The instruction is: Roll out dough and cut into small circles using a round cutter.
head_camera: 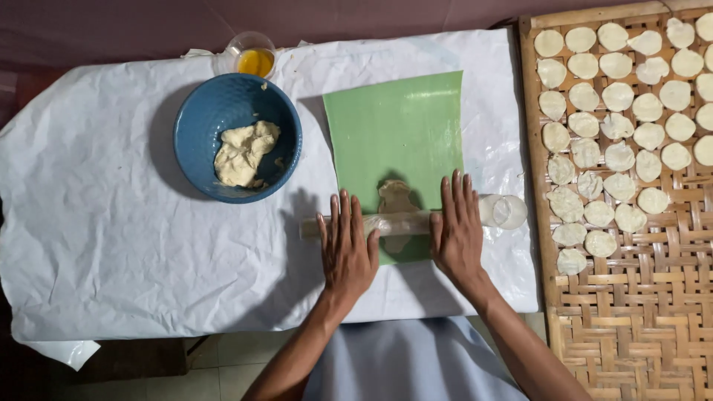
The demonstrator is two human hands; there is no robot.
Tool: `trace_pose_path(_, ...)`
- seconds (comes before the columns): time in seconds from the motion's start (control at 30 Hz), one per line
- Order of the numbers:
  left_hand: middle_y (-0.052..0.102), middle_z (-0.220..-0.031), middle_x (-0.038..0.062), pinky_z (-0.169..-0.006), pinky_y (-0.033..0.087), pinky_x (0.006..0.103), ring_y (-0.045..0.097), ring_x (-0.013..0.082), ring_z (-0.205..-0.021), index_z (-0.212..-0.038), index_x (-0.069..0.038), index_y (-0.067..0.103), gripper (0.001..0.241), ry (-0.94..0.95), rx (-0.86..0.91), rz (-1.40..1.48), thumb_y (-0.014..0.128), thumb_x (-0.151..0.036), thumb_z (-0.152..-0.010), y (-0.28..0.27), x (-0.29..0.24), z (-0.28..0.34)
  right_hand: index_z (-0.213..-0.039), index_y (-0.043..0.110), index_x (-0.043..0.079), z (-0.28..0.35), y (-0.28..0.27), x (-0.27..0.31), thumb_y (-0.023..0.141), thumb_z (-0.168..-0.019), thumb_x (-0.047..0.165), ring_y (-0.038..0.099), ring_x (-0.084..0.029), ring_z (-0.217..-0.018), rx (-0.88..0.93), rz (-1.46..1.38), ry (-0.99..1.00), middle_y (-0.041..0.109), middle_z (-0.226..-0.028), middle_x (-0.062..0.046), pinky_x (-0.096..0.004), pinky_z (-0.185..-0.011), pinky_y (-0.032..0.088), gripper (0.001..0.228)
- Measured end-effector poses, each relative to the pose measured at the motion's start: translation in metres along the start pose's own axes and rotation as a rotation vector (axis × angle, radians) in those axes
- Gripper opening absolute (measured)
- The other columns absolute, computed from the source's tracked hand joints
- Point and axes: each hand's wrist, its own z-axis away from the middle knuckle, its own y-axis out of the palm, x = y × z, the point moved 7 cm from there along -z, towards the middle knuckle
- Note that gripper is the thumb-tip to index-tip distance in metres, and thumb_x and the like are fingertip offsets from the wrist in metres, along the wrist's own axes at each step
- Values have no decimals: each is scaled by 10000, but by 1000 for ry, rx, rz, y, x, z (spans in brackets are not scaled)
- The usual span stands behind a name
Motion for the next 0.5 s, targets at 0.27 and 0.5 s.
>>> trace_pose_path(0.27, 356, -1611, 264, -1241, 179, 524, 300, 365, -1530, -1525, 61, 393, 618, 52, 13, -75, 367, -383, -1096, 33, 9, -4, -1585, 387, 29, 3, 31, -11, 316, -1097, 391, 367, -331, -1501, 99, 242, -125, 411, -1618, -182, -455, -1232, 264, 611)
trace_pose_path(0.5, 369, -1601, 275, -1245, 93, 585, 266, 382, -1540, -1506, 86, 423, 660, 9, 25, -65, 406, -409, -1071, 40, 25, -79, -1644, 214, 55, -72, 51, -28, 317, -1018, 409, 127, -383, -1576, 315, 267, 22, 185, -1693, -236, -547, -1268, 64, 727)
